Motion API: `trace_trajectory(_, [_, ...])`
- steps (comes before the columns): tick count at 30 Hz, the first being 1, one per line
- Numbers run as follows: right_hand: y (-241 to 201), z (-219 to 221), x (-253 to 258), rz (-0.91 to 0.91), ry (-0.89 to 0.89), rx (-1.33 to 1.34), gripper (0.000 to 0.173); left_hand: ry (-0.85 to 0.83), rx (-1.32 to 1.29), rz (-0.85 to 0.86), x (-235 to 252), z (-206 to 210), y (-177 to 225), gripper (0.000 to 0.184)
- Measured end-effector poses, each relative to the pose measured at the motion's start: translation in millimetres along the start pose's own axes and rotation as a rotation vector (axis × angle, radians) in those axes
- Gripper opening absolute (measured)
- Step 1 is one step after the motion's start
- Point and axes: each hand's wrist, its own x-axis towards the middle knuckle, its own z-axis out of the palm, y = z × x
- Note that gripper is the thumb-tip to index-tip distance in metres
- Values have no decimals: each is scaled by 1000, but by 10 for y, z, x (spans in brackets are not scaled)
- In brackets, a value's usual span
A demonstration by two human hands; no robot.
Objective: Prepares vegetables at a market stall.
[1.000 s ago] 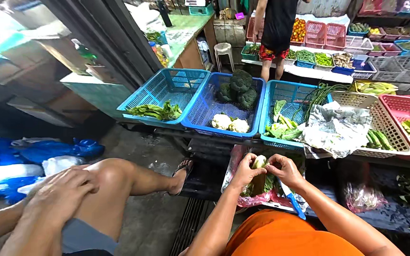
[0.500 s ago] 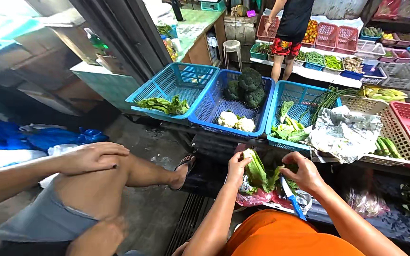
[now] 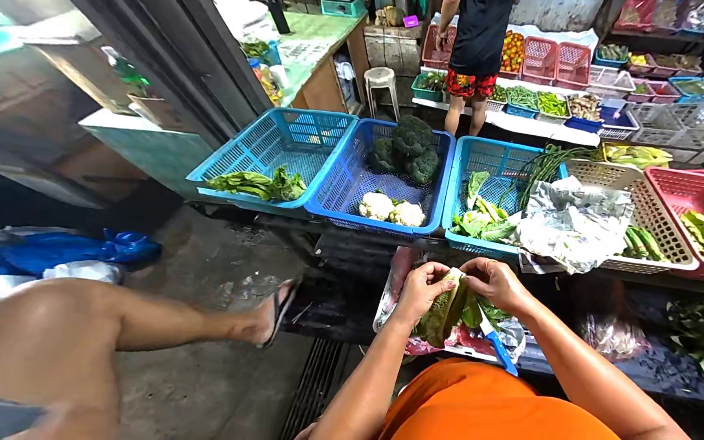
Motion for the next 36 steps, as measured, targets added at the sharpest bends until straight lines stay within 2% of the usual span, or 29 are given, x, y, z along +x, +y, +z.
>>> trace_trajectory(6, [56,33,6,5,2,93,22,-98,-188,-21,19,-45,-40,18])
trace_trajectory(8, [80,73,17,1,6,85,31,-108,-234,-47,37,-46,-72,23])
trace_trajectory(11, [81,136,30,-18,21,49,38,-78,-250,-99,76,-22,-130,20])
trace_trajectory(15, [68,202,49,-9,14,58,32,-84,-269,-137,74,57,-172,19])
trace_trajectory(21, [33,165,44,33,10,62,22,-19,-222,17,-5,132,-302,34])
trace_trajectory(23, [26,149,34,14,5,79,21,-38,-268,45,-46,135,-328,55])
trace_trajectory(25, [19,126,18,10,1,103,19,-51,-284,38,-66,115,-316,49])
trace_trajectory(30, [60,45,-84,31,80,24,19,136,-259,128,-23,-103,-337,31])
trace_trajectory(36, [223,-108,-252,-36,330,-129,21,590,-410,148,78,-394,-391,33])
